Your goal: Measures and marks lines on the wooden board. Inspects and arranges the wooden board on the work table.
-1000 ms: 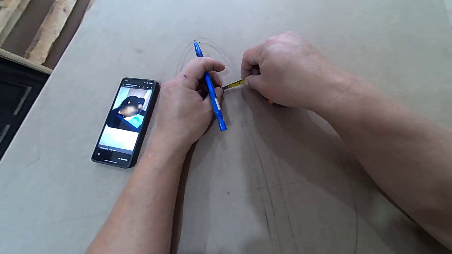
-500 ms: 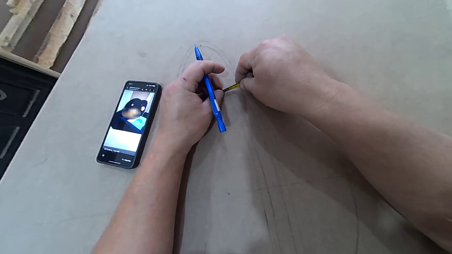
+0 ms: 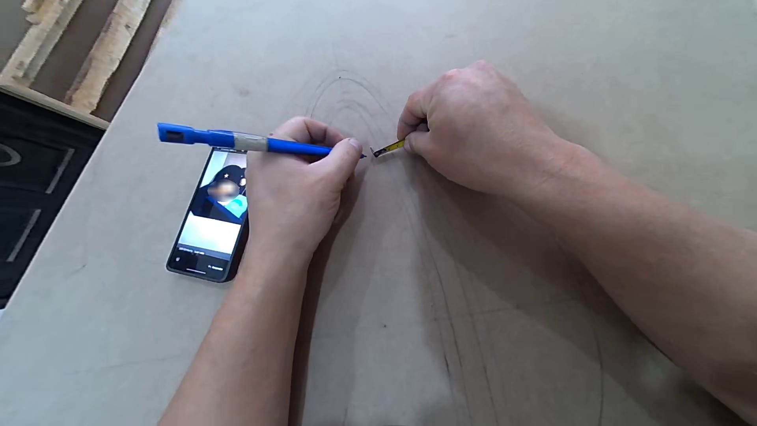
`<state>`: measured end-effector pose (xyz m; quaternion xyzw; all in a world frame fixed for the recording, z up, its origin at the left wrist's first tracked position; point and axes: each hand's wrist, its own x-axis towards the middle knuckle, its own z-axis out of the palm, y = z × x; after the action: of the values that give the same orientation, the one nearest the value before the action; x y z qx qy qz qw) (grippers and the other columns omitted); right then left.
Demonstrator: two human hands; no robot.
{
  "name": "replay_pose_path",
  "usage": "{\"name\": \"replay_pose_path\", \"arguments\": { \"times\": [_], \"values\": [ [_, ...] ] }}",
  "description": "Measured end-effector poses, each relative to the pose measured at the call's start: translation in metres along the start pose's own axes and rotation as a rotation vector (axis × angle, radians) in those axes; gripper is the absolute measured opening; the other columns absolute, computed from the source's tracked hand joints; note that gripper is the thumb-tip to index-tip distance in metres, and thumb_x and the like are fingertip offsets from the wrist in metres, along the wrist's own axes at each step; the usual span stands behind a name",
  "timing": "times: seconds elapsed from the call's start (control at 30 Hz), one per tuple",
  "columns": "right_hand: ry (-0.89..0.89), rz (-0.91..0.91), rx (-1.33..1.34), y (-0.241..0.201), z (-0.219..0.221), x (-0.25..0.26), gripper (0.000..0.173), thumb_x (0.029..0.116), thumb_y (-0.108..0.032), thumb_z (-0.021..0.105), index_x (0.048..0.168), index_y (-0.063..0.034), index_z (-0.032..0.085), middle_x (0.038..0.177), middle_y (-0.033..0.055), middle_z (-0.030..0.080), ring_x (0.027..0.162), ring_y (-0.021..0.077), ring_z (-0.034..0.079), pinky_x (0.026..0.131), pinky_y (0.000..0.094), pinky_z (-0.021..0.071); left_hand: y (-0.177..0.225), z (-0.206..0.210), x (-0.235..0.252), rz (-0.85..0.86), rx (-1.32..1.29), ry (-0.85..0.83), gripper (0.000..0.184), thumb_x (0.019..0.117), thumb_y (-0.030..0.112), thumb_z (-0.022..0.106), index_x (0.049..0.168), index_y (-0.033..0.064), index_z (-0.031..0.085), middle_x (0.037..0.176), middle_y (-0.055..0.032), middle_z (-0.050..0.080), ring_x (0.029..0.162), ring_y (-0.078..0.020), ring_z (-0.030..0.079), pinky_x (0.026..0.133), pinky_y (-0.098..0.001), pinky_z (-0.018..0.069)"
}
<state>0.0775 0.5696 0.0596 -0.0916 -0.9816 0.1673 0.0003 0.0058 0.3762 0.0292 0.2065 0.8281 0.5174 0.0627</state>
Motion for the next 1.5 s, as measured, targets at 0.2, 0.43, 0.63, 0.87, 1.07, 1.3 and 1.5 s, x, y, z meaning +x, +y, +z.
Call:
{"name": "replay_pose_path", "arguments": {
  "times": [0.2, 0.43, 0.63, 0.87, 1.07, 1.3, 1.5],
  "values": [
    [-0.002, 0.014, -0.001, -0.001, 0.0, 0.001, 0.011, 0.0949, -0.029, 0.067, 0.097, -0.0292, 0.078, 0.082, -0.0055, 0.069, 0.08, 0.0149, 0.067, 0.064, 0.0438, 0.0529, 0.008, 0.003, 0.009, -0.076, 0.059, -0.072, 0.009, 0.09, 0.021, 0.08, 0.09, 0.0139, 0.075, 0.071, -0.0014, 0.072, 0.053, -0.0127, 0.066, 0.043, -0.0264, 0.0543],
    [-0.007, 0.022, 0.008, -0.001, 0.0, 0.0, 0.011, 0.0942, -0.028, 0.067, 0.097, -0.0293, 0.078, 0.082, -0.0055, 0.068, 0.081, 0.0147, 0.067, 0.064, 0.0436, 0.0523, 0.014, 0.006, 0.012, -0.12, 0.126, -0.109, 0.011, 0.0866, 0.021, 0.084, 0.09, 0.0161, 0.075, 0.07, 0.0003, 0.071, 0.052, -0.0118, 0.066, 0.045, -0.027, 0.0563],
    [-0.011, 0.027, 0.01, -0.002, 0.0, 0.001, 0.01, 0.0945, -0.029, 0.067, 0.097, -0.0288, 0.077, 0.083, -0.0055, 0.069, 0.082, 0.0149, 0.067, 0.065, 0.0438, 0.0526, 0.015, 0.007, 0.011, -0.137, 0.131, -0.127, 0.009, 0.0885, 0.02, 0.083, 0.091, 0.0155, 0.076, 0.072, -0.0002, 0.073, 0.054, -0.0122, 0.067, 0.047, -0.0275, 0.0582],
    [-0.011, 0.012, 0.005, -0.002, -0.001, 0.0, 0.011, 0.0962, -0.029, 0.066, 0.097, -0.0286, 0.077, 0.086, -0.0056, 0.069, 0.086, 0.0152, 0.067, 0.068, 0.0442, 0.0532, 0.015, 0.007, 0.01, -0.116, 0.144, -0.13, 0.007, 0.0894, 0.021, 0.082, 0.091, 0.0163, 0.077, 0.071, 0.0016, 0.072, 0.053, -0.0102, 0.067, 0.047, -0.0251, 0.0576],
    [-0.003, 0.001, 0.004, -0.002, 0.0, 0.0, 0.011, 0.0956, -0.028, 0.066, 0.096, -0.0282, 0.076, 0.086, -0.0052, 0.069, 0.085, 0.0152, 0.067, 0.067, 0.044, 0.0529, 0.011, 0.01, 0.01, -0.095, 0.128, -0.106, 0.007, 0.0895, 0.021, 0.081, 0.091, 0.0158, 0.078, 0.071, 0.0008, 0.072, 0.053, -0.0107, 0.066, 0.047, -0.0255, 0.0573],
    [0.008, -0.009, 0.014, -0.002, 0.0, 0.0, 0.012, 0.0958, -0.026, 0.065, 0.096, -0.0285, 0.076, 0.087, -0.0047, 0.069, 0.087, 0.0156, 0.067, 0.069, 0.044, 0.0531, 0.01, 0.01, 0.01, -0.096, 0.101, -0.098, 0.008, 0.0894, 0.021, 0.082, 0.092, 0.0146, 0.077, 0.072, 0.0004, 0.072, 0.054, -0.0106, 0.066, 0.046, -0.0252, 0.0562],
    [0.003, -0.006, 0.01, -0.003, 0.0, 0.001, 0.012, 0.0951, -0.026, 0.065, 0.097, -0.0282, 0.077, 0.089, -0.0042, 0.069, 0.088, 0.0162, 0.067, 0.07, 0.0446, 0.0534, 0.009, 0.01, 0.01, -0.078, 0.097, -0.102, 0.007, 0.0894, 0.019, 0.081, 0.092, 0.0142, 0.077, 0.072, 0.0002, 0.072, 0.054, -0.0109, 0.067, 0.047, -0.0259, 0.0575]
  ]
}}
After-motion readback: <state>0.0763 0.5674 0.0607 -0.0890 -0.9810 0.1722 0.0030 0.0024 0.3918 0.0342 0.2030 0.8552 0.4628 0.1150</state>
